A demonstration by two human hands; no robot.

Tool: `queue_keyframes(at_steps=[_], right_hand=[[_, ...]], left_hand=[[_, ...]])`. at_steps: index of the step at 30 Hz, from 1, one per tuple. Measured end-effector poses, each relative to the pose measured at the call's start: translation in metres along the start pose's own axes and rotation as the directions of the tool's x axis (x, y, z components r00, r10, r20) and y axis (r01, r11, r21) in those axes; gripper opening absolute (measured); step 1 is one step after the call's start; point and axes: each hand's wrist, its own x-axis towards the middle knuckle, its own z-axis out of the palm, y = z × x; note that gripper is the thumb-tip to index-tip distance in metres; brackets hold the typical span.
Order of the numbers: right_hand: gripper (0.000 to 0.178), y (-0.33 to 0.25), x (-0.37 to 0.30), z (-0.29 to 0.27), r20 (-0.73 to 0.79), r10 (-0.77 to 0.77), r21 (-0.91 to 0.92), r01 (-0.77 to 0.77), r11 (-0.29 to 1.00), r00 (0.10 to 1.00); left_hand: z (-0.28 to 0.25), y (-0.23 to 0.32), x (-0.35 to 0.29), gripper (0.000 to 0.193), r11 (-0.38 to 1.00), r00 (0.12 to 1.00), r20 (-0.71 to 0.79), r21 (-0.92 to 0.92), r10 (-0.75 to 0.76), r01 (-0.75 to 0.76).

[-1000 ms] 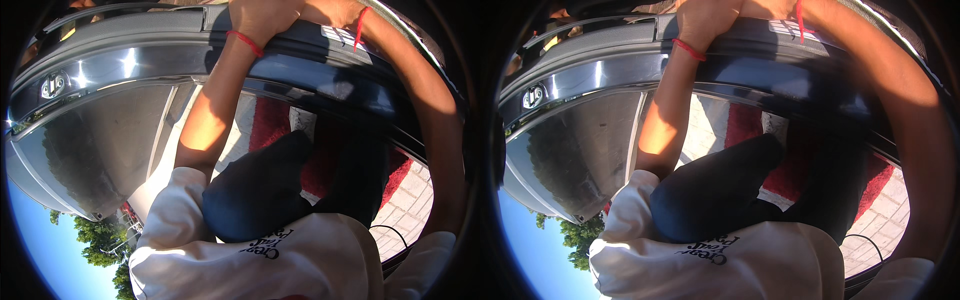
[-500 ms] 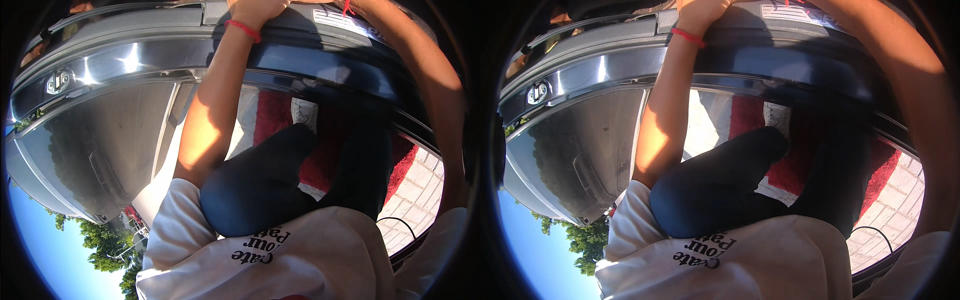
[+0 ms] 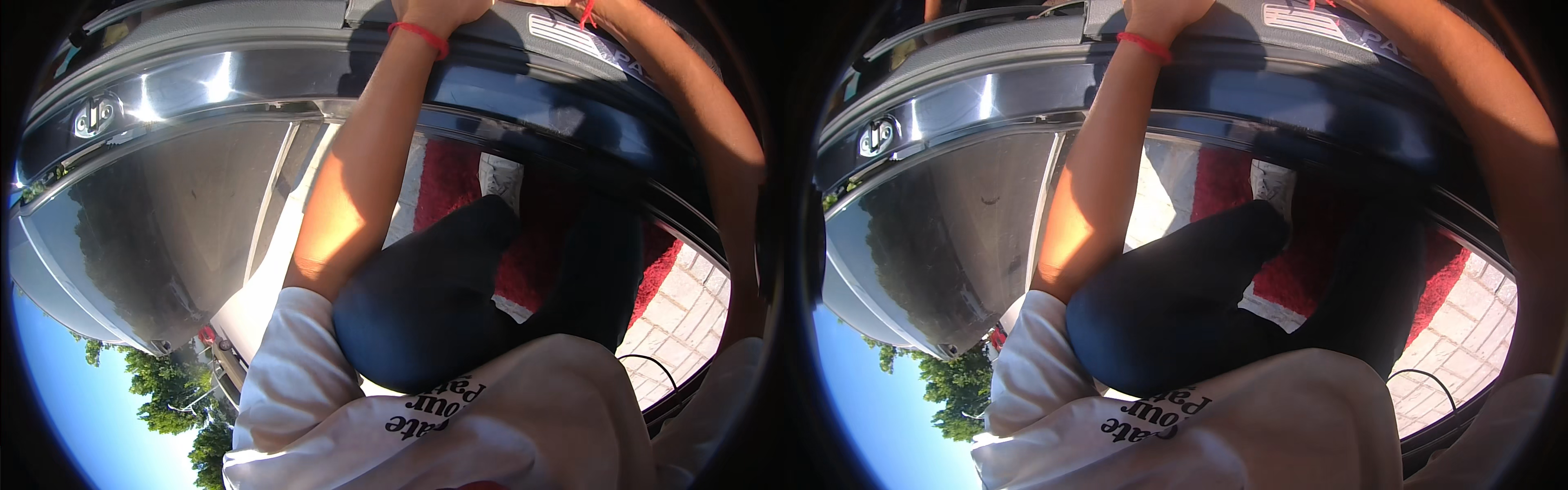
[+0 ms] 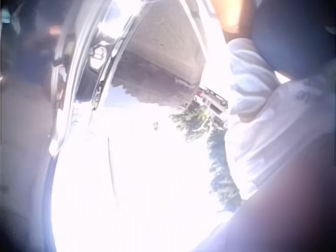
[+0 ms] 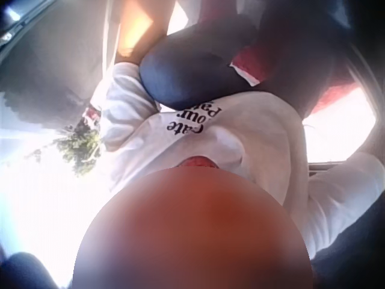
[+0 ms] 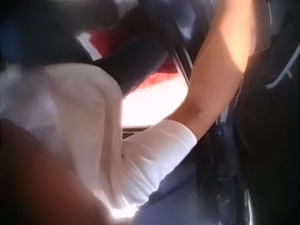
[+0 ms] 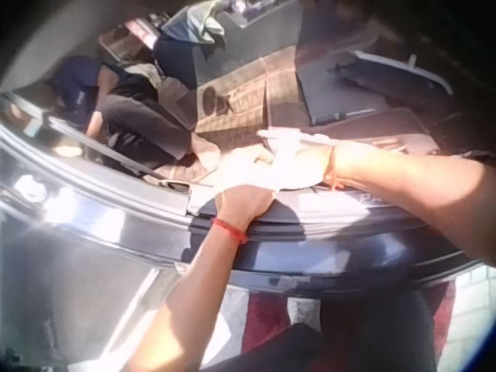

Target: The person installs a long plastic trim piece along the top edge of a car door frame. They align the trim, press it into place, and use a green-handled screwdriver to secure or adjust the fitment along the length of the door.

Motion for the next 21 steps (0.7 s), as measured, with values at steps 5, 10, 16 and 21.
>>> queue_keyframes(at_steps=[5, 10, 16, 21], right_hand=[[0.045, -0.023, -0.004, -0.019, 0.025, 0.241, 0.129, -0.242, 0.962, 0.970], [0.031, -0.028, -0.020, -0.017, -0.020, 0.249, 0.391, -0.222, 0.893, 0.968], [0.052, -0.039, -0.007, -0.037, 0.404, 0.256, 0.461, -0.437, 0.772, 0.878], [0.053, -0.034, -0.023, -0.051, 0.492, 0.396, 0.302, -0.578, 0.758, 0.775]], left_hand=[[0.001, 0.005, -0.001, 0.007, 0.984, 0.992, 0.032, 0.130, 0.121, -0.124], [-0.010, 0.022, -0.005, 0.014, 0.908, 0.963, 0.194, 0.338, 0.190, -0.247], [-0.030, 0.045, 0.025, 0.067, 0.853, 0.788, 0.335, 0.128, -0.517, 0.506], [-0.017, 0.037, 0.013, 0.057, 0.979, 0.925, 0.331, 0.131, -0.189, 0.153]])
